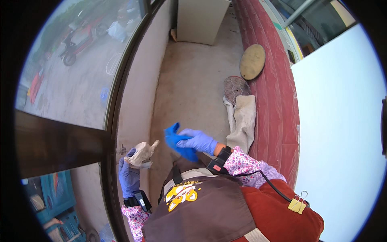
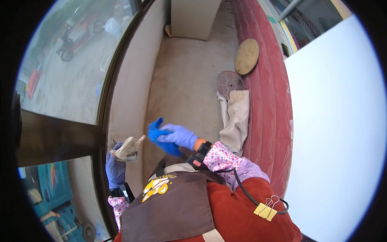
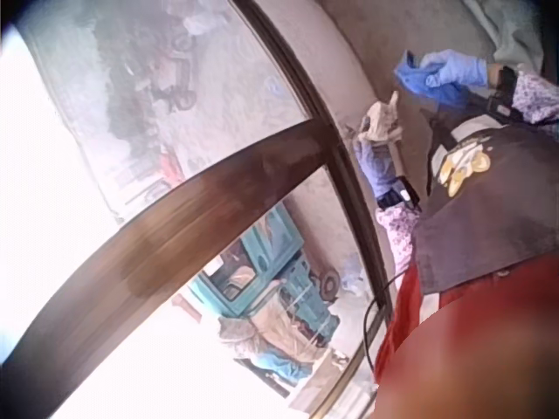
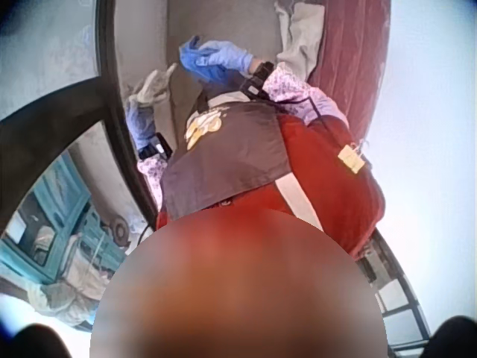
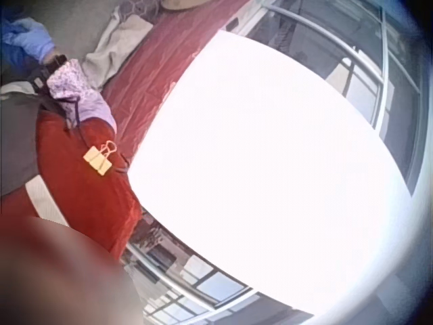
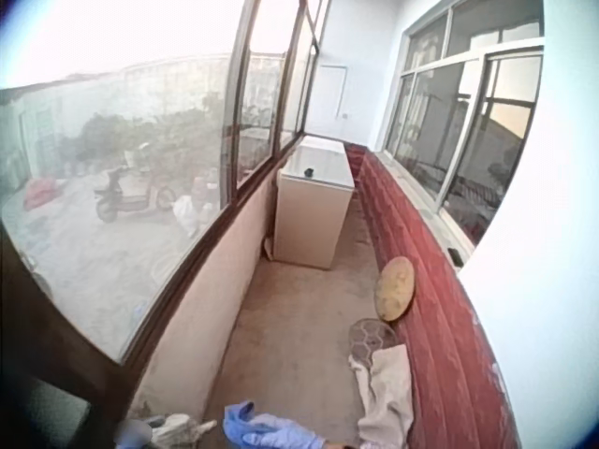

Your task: The person wipes the exterior glass of a large window and the window frame using a blue cloth and a spray bottle. They repeatedly spray and wipe different sections of the glass and frame, then briefly handle a small black object on a nearby freezer before resuming wiping.

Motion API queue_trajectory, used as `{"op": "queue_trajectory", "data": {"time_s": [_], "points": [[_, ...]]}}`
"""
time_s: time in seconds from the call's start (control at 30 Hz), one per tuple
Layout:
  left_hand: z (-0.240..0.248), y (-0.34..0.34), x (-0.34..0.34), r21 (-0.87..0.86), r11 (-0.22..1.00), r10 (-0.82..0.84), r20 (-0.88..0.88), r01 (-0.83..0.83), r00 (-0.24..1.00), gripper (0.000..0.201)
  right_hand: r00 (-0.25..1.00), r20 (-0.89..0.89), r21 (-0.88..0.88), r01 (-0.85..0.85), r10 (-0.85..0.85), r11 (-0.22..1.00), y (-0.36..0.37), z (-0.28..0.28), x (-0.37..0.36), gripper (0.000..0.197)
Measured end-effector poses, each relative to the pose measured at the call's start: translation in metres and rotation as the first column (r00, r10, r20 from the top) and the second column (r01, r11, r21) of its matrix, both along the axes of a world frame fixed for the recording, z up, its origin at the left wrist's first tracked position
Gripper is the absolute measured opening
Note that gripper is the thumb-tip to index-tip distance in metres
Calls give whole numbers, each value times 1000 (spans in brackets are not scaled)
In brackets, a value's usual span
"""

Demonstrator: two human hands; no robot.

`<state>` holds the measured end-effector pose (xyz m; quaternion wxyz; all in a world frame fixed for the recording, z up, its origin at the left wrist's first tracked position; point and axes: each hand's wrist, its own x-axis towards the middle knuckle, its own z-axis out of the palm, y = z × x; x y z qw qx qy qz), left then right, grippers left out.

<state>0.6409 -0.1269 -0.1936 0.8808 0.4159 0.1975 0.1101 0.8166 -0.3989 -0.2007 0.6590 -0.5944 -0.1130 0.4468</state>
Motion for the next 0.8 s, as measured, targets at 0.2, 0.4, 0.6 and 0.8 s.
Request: {"op": "queue_trajectory", "data": {"time_s": [0.2, 0.4, 0.6, 0.8], "points": [[19, -40, 51, -203, 973, -111, 6, 110, 994, 42, 914, 393, 139, -167, 101, 976, 52, 48, -23, 39], [33, -73, 72, -124, 981, -161, -111, 148, 981, 44, 842, 501, -190, -120, 201, 974, 53, 43, -18, 35], [38, -75, 88, 72, 980, -182, -52, 186, 982, 32, 862, 497, -45, -85, 96, 995, 52, 47, -20, 50], [13, -55, 80, -101, 995, -20, -2, 20, 1000, 28, 882, 430, -100, -168, 195, 981, 50, 52, -10, 54]]}}
